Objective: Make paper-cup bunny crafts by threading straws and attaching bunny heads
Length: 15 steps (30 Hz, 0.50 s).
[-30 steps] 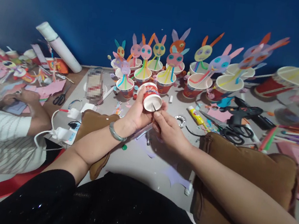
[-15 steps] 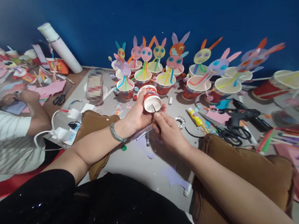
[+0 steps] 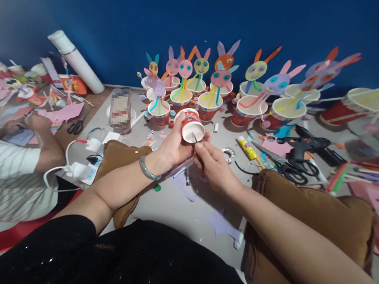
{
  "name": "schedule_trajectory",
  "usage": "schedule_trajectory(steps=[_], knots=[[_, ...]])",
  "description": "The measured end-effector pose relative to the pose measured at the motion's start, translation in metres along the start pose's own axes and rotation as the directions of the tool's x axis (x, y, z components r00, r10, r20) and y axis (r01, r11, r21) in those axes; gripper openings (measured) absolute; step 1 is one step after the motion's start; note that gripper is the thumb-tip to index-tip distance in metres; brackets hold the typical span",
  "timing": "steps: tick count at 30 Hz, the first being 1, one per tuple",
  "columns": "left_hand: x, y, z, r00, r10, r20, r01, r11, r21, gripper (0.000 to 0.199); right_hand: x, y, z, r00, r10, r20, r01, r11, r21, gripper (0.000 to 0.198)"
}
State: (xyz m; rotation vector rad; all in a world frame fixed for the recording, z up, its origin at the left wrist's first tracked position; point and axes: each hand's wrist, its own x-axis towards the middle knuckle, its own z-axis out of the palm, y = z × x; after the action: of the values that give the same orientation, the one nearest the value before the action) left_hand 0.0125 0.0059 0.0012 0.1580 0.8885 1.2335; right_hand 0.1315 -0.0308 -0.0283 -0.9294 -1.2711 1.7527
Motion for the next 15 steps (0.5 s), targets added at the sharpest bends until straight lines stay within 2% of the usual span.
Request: schedule_trajectory(steps=[8,15], knots=[[0.0002,0.0,0.0,1.0,-0.013,-0.017,0.013,1.0,-0.007,0.039,0.0,0.0008,-0.0016,1.0,-0.009,-0.013,0.009,1.0,-0.011,0.052],[0.0035,-0.002,-0.0033,1.0,-0.007,0.018,0.007,1.0,-0.011,0.042,0.0011,0.002,-0.0024,0.999,-0.019,-0.03,0.017,0.999,-0.05,0.053]])
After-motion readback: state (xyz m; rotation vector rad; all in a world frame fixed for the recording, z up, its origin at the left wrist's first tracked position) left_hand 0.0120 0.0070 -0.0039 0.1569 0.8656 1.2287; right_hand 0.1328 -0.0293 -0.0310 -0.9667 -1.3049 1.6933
